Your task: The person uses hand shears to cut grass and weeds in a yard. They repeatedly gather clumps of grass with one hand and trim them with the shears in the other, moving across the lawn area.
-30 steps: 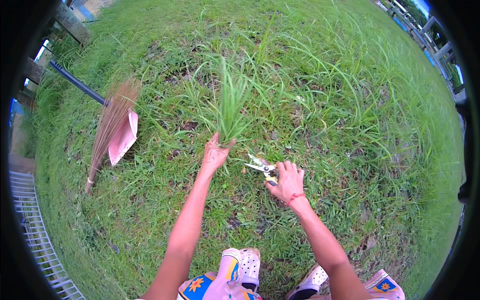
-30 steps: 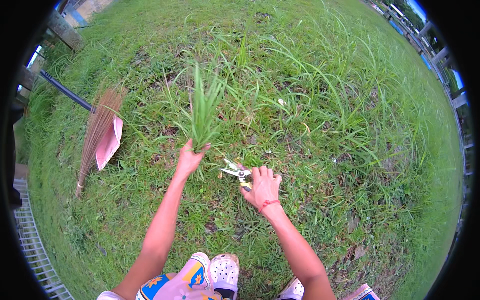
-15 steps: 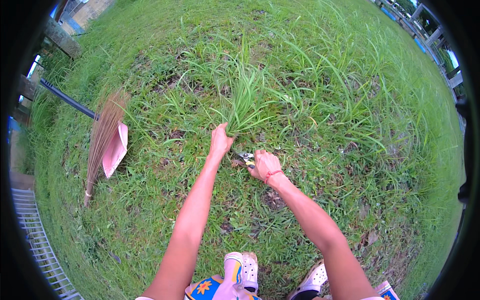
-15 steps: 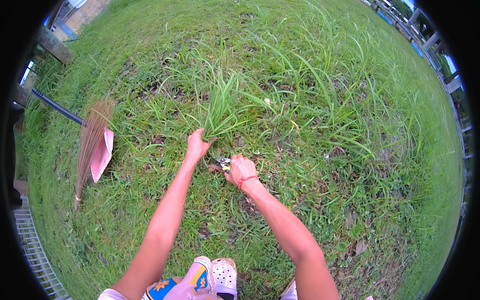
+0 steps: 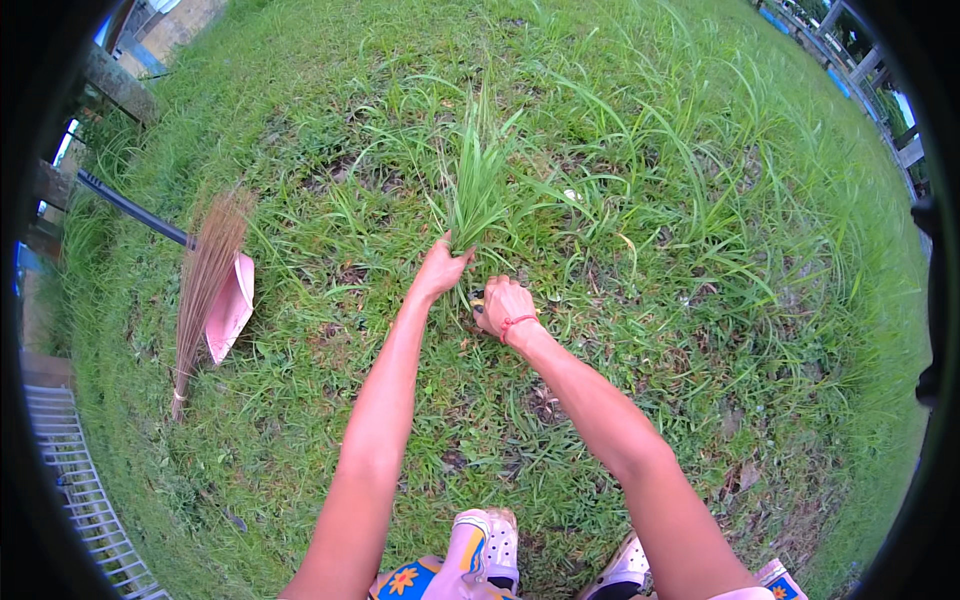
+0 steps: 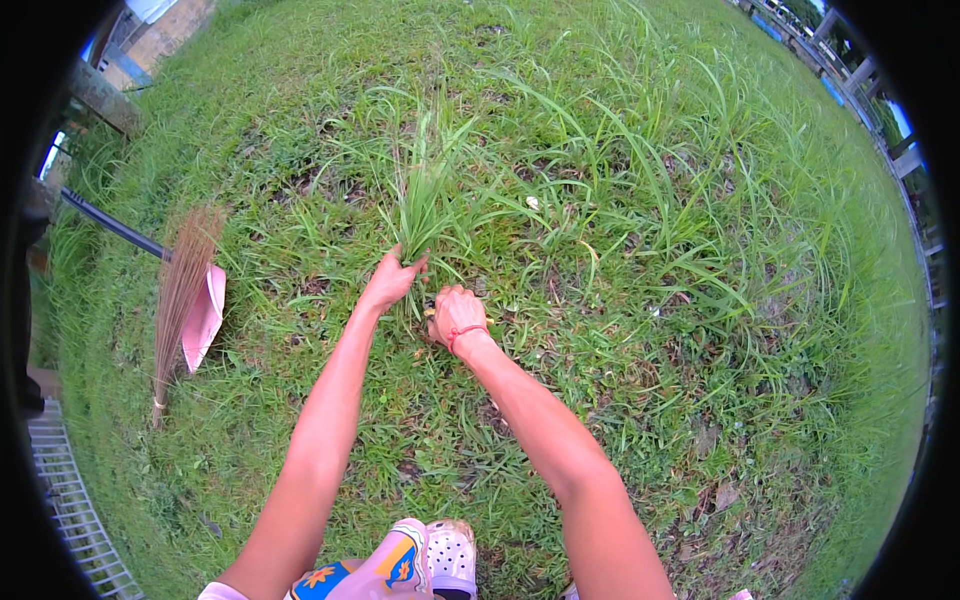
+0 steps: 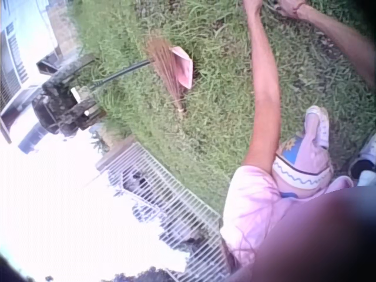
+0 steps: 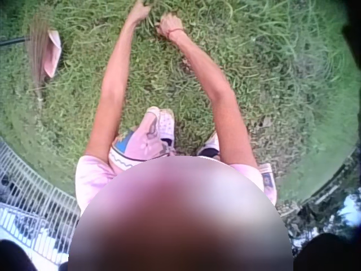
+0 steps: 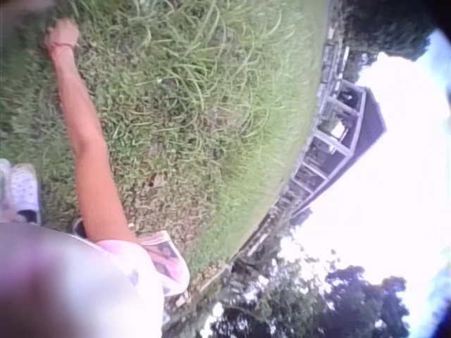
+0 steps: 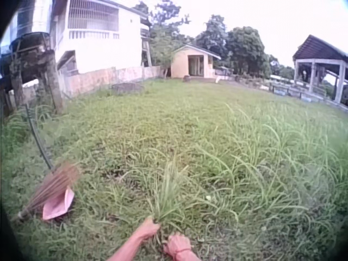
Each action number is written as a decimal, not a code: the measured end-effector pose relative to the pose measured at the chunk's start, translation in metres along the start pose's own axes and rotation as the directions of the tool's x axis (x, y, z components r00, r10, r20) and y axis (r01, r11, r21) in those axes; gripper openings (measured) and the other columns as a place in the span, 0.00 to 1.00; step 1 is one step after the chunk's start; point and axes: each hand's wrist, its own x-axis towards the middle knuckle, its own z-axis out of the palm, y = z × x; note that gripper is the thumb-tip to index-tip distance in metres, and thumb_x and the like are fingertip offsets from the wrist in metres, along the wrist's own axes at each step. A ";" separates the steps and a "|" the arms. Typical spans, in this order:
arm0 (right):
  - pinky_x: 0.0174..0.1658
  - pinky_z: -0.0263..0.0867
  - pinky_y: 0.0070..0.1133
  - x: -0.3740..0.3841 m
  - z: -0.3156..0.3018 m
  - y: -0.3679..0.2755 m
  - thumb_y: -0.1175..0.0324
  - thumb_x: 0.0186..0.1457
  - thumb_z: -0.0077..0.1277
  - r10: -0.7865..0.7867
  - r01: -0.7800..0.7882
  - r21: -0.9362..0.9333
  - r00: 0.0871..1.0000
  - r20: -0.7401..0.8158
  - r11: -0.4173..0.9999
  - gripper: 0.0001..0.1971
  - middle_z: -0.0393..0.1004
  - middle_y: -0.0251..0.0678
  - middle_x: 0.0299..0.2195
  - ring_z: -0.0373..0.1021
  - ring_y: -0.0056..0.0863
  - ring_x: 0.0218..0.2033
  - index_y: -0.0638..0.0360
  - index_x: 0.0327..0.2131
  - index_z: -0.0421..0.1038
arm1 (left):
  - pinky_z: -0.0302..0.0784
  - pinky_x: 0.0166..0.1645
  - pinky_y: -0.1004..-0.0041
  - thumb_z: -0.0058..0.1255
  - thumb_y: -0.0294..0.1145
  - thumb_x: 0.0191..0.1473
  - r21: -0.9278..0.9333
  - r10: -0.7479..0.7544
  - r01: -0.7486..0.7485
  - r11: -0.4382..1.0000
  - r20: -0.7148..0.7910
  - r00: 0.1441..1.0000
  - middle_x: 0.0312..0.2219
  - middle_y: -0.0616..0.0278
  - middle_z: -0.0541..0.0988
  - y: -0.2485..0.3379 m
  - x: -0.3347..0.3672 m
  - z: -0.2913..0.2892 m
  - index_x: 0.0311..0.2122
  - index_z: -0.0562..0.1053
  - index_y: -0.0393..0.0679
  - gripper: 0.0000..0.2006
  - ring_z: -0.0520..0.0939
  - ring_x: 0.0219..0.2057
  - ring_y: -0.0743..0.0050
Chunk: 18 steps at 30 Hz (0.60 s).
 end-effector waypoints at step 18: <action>0.46 0.59 0.37 0.002 -0.004 0.045 0.47 0.38 0.60 0.106 -0.114 -0.071 0.988 -0.114 0.991 0.33 0.66 0.42 0.43 0.63 0.36 0.47 0.63 0.43 0.66 | 0.66 0.55 0.62 0.67 0.46 0.35 0.642 0.171 -0.113 0.758 -0.029 0.985 0.48 0.37 0.70 0.003 0.018 0.042 0.49 0.67 0.29 0.39 0.70 0.53 0.51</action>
